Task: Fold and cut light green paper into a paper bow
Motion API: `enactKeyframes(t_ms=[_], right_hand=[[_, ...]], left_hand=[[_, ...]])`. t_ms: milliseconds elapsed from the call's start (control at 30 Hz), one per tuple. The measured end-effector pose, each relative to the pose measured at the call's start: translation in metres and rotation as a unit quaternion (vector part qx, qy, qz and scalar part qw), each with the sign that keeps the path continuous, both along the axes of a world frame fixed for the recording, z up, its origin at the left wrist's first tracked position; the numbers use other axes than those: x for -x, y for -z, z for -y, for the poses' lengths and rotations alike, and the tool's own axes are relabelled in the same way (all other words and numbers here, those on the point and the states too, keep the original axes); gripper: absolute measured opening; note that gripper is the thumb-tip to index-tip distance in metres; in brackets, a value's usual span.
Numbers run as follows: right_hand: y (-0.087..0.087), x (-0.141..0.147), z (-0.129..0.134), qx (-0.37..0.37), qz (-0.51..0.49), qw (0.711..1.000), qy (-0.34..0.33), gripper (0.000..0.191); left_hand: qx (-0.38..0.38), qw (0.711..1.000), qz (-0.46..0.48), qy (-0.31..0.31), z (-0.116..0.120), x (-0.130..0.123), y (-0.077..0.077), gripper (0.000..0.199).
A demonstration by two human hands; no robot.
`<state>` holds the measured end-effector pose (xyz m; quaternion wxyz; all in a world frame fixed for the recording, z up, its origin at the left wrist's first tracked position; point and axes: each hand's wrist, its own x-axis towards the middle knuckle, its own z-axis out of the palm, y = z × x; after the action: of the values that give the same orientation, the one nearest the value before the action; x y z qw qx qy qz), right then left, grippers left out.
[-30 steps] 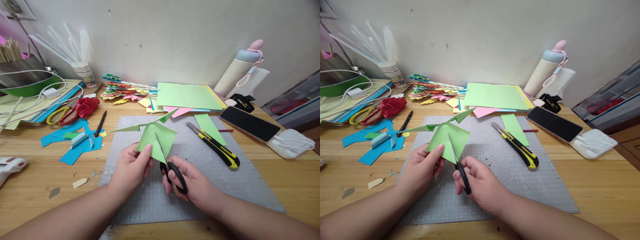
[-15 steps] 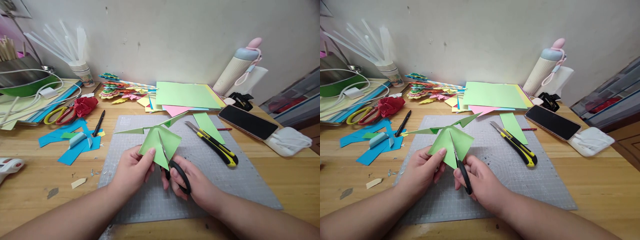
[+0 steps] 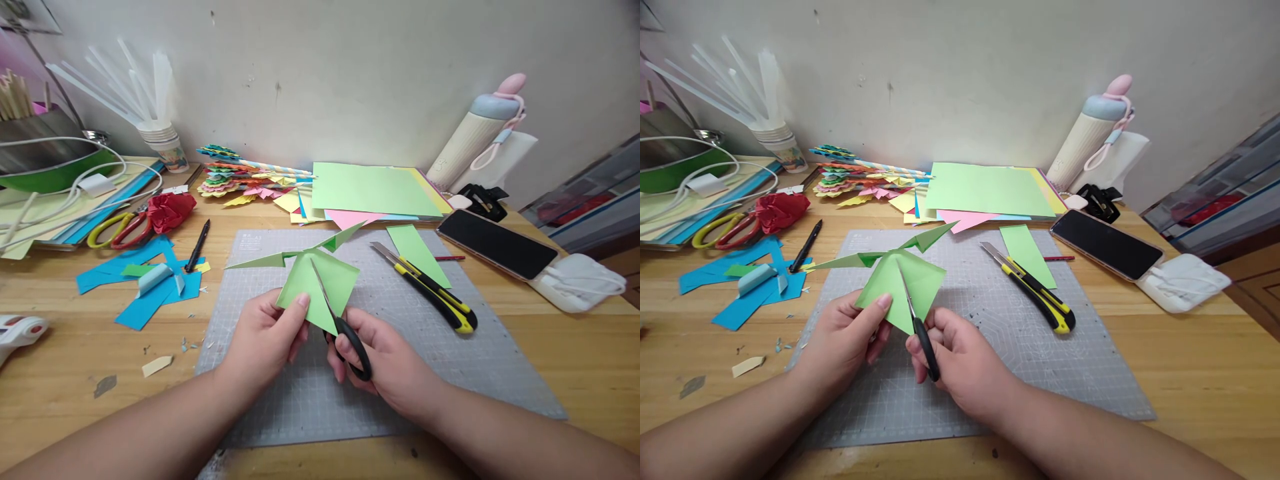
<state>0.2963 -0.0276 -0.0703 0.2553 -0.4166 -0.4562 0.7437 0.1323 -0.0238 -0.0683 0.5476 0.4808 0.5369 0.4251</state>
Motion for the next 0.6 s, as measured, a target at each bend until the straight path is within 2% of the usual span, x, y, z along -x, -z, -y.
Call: enactKeyframes(t_ms=[233,600], right_hand=[[0.0000,-0.0031,-0.0012,-0.018,-0.010,1.000,0.001,0.056],[0.0002,-0.0013,-0.0017,-0.012,-0.013,1.000,0.002,0.055]], left_hand=[[0.009,1.000,-0.012,0.023,0.0008,-0.0013,-0.0004,0.042],[0.012,1.000,-0.006,0.025,0.0010,-0.0013,0.0003,0.042]])
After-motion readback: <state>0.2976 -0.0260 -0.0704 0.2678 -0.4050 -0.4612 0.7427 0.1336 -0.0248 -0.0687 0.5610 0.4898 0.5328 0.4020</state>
